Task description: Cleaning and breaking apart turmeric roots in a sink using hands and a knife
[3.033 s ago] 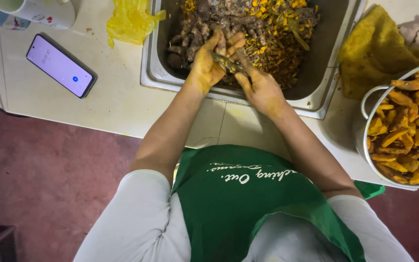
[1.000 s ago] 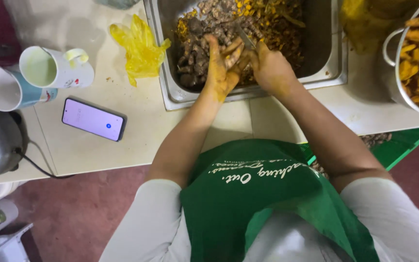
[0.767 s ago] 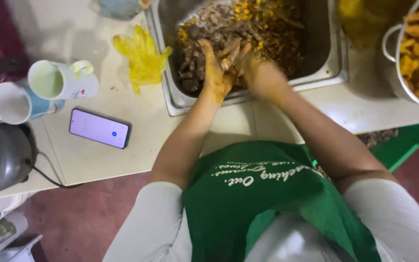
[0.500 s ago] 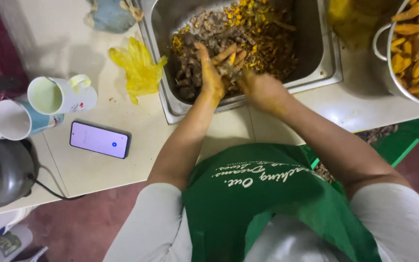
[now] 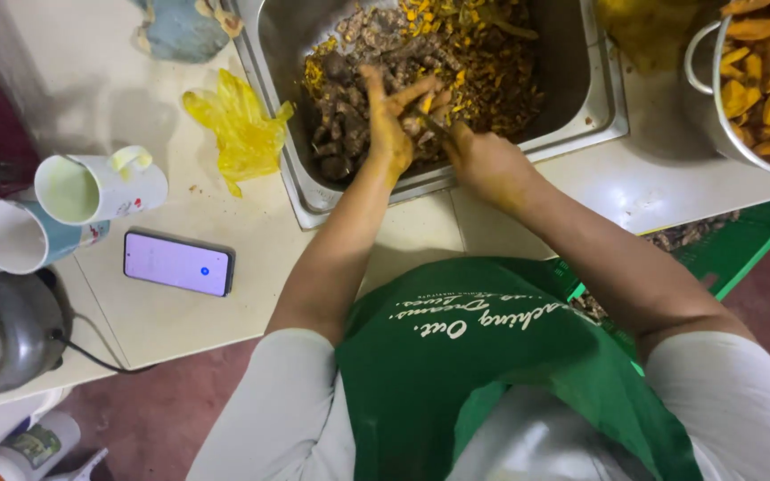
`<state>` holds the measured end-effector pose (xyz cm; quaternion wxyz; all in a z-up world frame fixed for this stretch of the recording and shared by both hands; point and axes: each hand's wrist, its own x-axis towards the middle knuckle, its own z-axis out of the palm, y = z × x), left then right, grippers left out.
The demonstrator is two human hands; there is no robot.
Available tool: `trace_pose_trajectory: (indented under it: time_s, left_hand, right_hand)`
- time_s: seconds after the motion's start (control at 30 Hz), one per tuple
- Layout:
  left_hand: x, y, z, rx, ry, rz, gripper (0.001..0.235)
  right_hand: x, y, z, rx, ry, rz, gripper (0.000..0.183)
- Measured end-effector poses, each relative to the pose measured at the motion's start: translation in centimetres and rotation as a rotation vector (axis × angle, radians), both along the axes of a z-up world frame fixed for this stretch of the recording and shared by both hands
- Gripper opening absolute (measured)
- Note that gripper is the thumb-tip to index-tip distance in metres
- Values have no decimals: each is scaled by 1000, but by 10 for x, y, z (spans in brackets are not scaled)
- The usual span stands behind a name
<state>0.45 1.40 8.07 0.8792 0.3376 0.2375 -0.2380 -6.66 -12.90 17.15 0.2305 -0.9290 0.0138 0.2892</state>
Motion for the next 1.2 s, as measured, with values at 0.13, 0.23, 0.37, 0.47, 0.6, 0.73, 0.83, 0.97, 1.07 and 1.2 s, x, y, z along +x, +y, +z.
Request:
trace_pose_trajectory:
  time_s: [0.13,0.23,0.37,0.47,0.6,0.73,0.83,0.97,1.07,1.2]
  left_hand:
    - [-9,-4,7,16,39,-49,121]
    - [3,-3,16,14,-26,-71,122]
    - [8,-4,16,-49,79,-52,121]
    - [10,1,10,-50,43,-70,122]
    - [6,9,14,-39,40,-84,121]
    - [11,8,12,-16,85,-20,113]
    - [15,8,14,104,53,-102,118]
    - [13,13,7,165,-78,-87,106]
    - [14,9,5,198,-108,-140,107]
    - [11,11,10,76,-112,-180,109]
  right_hand:
    - [7,-28,-28,-57,-2,-95,41]
    - [8,-11,6,-3,-38,-23,40]
    - [20,-18,14,-48,106,-44,36]
    - [13,-8,14,-95,63,-18,39]
    - [26,0,60,-61,196,-41,48]
    - [15,-7,-7,-119,36,183,34]
    - [24,-5,18,-70,137,74,45]
    - [23,3,34,-110,149,62,42]
    - [30,-6,31,-124,168,66,42]
    - [22,12,63,-83,214,101,38]
